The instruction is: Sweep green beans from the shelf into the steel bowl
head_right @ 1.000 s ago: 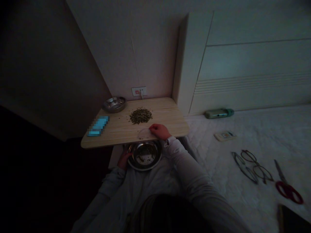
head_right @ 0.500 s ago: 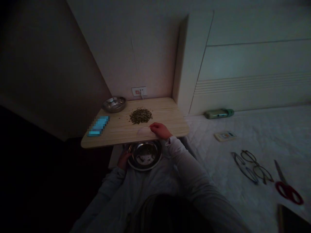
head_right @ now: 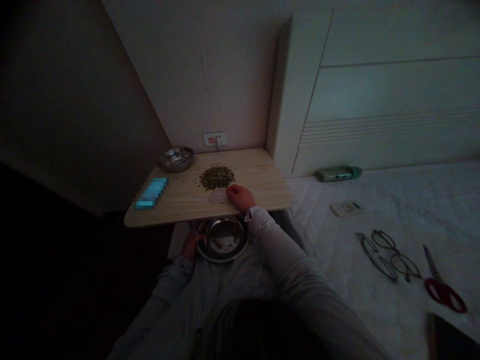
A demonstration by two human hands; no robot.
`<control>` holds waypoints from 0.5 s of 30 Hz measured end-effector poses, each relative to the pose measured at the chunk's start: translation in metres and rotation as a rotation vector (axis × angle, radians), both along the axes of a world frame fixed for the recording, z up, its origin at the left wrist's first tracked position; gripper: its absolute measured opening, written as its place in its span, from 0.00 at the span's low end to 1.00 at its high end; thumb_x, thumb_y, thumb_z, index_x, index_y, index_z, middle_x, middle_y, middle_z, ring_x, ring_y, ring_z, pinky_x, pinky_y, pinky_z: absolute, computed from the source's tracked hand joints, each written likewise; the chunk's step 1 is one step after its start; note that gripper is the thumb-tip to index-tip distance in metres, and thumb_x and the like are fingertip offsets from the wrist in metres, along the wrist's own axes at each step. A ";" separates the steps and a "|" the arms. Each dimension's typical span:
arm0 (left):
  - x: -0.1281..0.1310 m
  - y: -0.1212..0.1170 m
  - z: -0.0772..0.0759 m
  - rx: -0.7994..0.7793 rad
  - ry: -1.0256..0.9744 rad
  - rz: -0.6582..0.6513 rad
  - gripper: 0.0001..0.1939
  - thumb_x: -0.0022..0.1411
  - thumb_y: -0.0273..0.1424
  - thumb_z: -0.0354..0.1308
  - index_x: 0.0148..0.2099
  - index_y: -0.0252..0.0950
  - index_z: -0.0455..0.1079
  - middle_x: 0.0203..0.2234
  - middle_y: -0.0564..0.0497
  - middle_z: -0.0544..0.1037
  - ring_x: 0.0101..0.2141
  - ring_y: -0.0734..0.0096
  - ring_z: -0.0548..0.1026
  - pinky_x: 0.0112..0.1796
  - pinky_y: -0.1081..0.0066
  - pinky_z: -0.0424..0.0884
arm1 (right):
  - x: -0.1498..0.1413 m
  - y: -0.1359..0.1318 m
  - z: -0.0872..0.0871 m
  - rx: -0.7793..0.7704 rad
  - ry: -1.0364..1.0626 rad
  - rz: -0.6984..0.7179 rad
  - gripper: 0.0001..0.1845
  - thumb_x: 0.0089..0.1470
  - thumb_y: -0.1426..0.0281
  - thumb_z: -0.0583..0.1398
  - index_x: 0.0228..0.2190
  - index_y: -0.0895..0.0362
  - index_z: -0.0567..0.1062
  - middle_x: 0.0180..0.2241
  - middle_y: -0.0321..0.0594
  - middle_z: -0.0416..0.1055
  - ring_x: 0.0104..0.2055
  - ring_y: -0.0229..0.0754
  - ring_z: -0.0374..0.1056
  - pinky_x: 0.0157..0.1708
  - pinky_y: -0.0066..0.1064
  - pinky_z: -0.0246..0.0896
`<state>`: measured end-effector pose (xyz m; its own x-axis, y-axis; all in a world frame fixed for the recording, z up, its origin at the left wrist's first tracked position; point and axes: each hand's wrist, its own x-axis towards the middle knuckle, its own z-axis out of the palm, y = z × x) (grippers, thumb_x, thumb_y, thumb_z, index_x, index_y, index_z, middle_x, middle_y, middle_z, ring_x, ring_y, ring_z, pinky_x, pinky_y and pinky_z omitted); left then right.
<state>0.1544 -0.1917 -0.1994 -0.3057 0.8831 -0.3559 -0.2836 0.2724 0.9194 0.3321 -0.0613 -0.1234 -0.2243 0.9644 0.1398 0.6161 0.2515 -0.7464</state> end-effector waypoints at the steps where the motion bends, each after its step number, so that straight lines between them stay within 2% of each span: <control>1: 0.000 0.000 0.000 -0.009 0.007 0.005 0.16 0.35 0.30 0.60 0.33 0.37 0.73 0.27 0.52 0.79 0.36 0.60 0.75 0.39 0.66 0.68 | 0.001 -0.001 0.001 0.003 -0.018 0.014 0.13 0.49 0.68 0.54 0.34 0.54 0.75 0.32 0.38 0.74 0.36 0.41 0.67 0.37 0.31 0.59; 9: -0.001 0.002 -0.003 -0.001 -0.018 0.003 0.15 0.34 0.30 0.60 0.31 0.36 0.73 0.25 0.52 0.78 0.36 0.59 0.75 0.41 0.64 0.68 | 0.004 -0.004 0.000 -0.003 -0.032 0.178 0.11 0.48 0.68 0.56 0.33 0.56 0.76 0.33 0.38 0.75 0.35 0.39 0.67 0.38 0.29 0.59; 15: -0.004 0.003 -0.008 0.001 0.033 -0.011 0.14 0.34 0.30 0.60 0.30 0.36 0.73 0.26 0.50 0.78 0.36 0.56 0.75 0.41 0.62 0.68 | 0.007 -0.012 0.001 -0.068 0.030 0.259 0.11 0.44 0.71 0.57 0.31 0.57 0.76 0.27 0.35 0.74 0.30 0.36 0.65 0.32 0.26 0.57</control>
<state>0.1507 -0.1887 -0.2079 -0.3074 0.8867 -0.3453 -0.2506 0.2746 0.9283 0.3388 -0.0735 -0.1225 -0.4613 0.8830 0.0868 0.5152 0.3463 -0.7840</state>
